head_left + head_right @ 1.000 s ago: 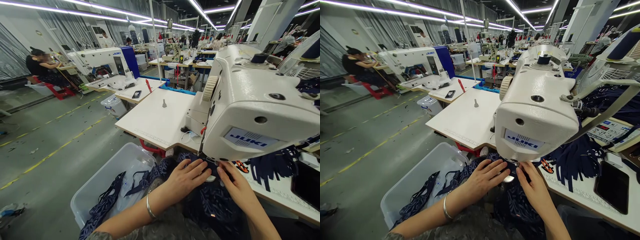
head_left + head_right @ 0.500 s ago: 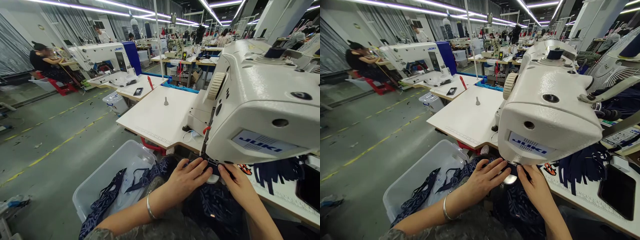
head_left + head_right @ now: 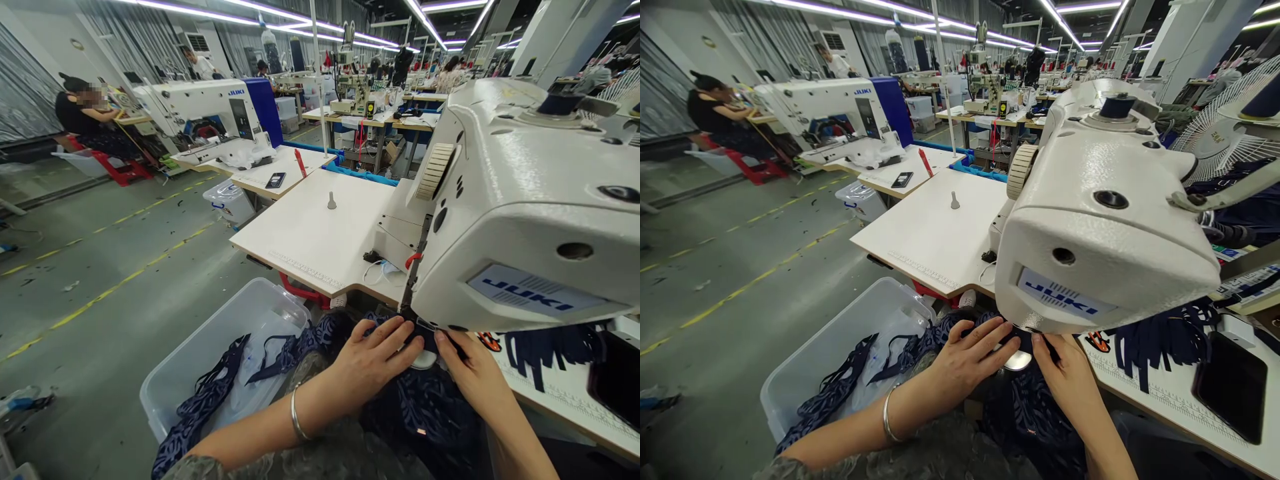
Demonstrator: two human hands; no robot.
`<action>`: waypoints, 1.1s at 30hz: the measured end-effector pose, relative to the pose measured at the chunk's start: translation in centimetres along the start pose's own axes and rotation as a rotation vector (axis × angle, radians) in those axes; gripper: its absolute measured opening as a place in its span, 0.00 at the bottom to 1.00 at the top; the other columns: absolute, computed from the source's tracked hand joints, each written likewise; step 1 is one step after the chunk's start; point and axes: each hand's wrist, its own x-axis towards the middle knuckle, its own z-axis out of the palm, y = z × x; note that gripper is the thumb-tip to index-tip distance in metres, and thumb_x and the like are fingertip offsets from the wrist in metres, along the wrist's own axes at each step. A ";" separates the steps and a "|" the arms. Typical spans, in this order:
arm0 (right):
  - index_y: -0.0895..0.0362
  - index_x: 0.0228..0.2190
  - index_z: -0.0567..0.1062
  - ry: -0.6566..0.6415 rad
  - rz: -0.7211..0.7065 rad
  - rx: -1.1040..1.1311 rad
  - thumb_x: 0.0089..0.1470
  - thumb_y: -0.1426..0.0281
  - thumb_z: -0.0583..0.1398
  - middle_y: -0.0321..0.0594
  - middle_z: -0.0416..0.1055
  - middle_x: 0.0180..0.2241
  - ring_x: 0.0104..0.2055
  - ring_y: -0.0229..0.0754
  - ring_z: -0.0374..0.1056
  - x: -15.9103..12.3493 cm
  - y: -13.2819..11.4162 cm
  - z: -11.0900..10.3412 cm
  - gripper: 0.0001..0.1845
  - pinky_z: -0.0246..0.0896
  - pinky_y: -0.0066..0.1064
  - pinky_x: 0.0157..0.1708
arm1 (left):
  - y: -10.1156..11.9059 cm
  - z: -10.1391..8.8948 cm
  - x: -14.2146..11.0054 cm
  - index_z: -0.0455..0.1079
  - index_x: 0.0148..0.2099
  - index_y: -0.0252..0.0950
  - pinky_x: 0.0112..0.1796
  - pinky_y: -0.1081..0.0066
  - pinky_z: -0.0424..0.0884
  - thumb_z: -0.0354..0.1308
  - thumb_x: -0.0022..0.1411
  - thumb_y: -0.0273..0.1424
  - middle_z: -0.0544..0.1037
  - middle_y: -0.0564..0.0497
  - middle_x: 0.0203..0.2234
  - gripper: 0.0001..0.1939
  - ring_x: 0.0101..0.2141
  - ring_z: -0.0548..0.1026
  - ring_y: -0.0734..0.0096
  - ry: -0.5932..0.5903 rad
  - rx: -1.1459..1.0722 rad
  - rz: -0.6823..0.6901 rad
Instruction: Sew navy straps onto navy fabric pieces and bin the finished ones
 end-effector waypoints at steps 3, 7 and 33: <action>0.54 0.35 0.78 -0.001 0.011 0.002 0.60 0.58 0.54 0.44 0.74 0.37 0.42 0.48 0.70 0.0 0.0 0.0 0.17 0.65 0.39 0.46 | 0.0 -0.1 0.0 0.63 0.61 0.42 0.56 0.63 0.52 0.46 0.72 0.27 0.64 0.51 0.62 0.18 0.62 0.57 0.67 -0.017 -0.007 0.006; 0.54 0.37 0.78 0.002 0.011 -0.001 0.60 0.56 0.53 0.44 0.74 0.37 0.42 0.48 0.70 0.0 0.0 0.1 0.18 0.63 0.41 0.49 | -0.1 -0.4 0.0 0.62 0.62 0.41 0.55 0.63 0.51 0.44 0.72 0.25 0.63 0.51 0.62 0.19 0.63 0.56 0.66 -0.029 -0.036 0.010; 0.54 0.39 0.67 -0.011 0.122 0.090 0.60 0.57 0.54 0.38 0.70 0.33 0.36 0.42 0.69 -0.6 0.0 -0.1 0.14 0.65 0.32 0.37 | -3.6 6.6 -0.8 0.68 0.41 0.33 0.52 0.60 0.64 0.42 0.72 0.43 0.73 0.47 0.38 0.20 0.43 0.71 0.64 -0.252 -0.988 -0.574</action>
